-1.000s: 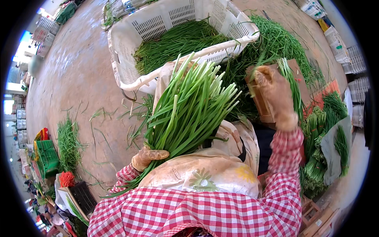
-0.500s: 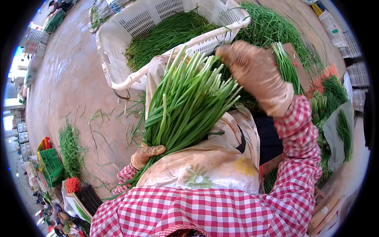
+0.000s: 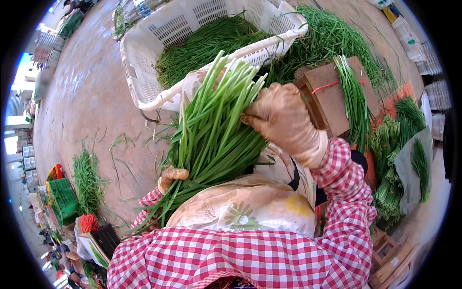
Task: The person sorts and bundles green chives by hand, removing damaged leaves, aligning the stalks, and securing them with red ties before placing the bundles into a white crate.
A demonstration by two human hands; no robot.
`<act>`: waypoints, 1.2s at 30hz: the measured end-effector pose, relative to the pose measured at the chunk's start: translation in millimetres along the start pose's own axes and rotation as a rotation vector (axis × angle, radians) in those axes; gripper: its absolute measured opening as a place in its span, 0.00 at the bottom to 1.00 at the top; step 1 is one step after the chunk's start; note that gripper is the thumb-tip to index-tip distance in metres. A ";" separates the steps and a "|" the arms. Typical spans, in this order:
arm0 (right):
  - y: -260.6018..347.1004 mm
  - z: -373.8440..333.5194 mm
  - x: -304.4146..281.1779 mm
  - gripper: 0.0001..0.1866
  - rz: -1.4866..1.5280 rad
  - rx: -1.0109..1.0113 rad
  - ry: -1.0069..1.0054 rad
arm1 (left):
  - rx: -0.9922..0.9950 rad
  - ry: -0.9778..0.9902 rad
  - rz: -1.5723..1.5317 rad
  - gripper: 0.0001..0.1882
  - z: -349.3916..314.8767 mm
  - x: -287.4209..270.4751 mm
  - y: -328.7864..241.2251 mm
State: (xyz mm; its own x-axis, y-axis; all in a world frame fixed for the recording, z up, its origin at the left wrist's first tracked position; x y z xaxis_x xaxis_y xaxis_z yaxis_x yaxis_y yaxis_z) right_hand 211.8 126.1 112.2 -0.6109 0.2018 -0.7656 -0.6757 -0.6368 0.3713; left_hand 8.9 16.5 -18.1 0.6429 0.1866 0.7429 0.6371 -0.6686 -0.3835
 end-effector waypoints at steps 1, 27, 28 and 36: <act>11.0 -4.6 -3.2 0.05 -0.056 -0.036 -0.014 | -0.055 -0.002 -0.055 0.37 4.8 -39.5 7.0; -37.7 -7.5 11.0 0.16 0.619 0.978 0.166 | 0.018 -0.049 -0.047 0.42 8.7 -31.7 3.9; -38.9 -9.8 15.2 0.16 0.627 0.978 0.180 | 0.014 -0.024 -0.005 0.42 5.4 -36.8 6.2; -24.6 13.9 -33.1 0.15 -0.143 0.037 -0.284 | 0.022 -0.025 -0.143 0.42 13.3 -30.8 22.8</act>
State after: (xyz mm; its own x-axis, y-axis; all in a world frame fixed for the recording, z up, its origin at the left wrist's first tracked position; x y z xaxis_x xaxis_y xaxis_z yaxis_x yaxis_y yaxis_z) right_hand 243.0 145.4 135.7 -0.5961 0.4901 -0.6360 -0.7742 -0.5607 0.2936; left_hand 9.3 5.0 -57.1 0.5550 0.2973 0.7769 0.7322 -0.6178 -0.2867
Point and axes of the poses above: each hand's wrist, its own z-axis towards the middle knuckle, its own x-axis out of the palm, y = z × x, the point moved 8 cm from there along z, towards the middle knuckle, and after that the axes turned 13 degrees about -y, right-handed, at the moved point
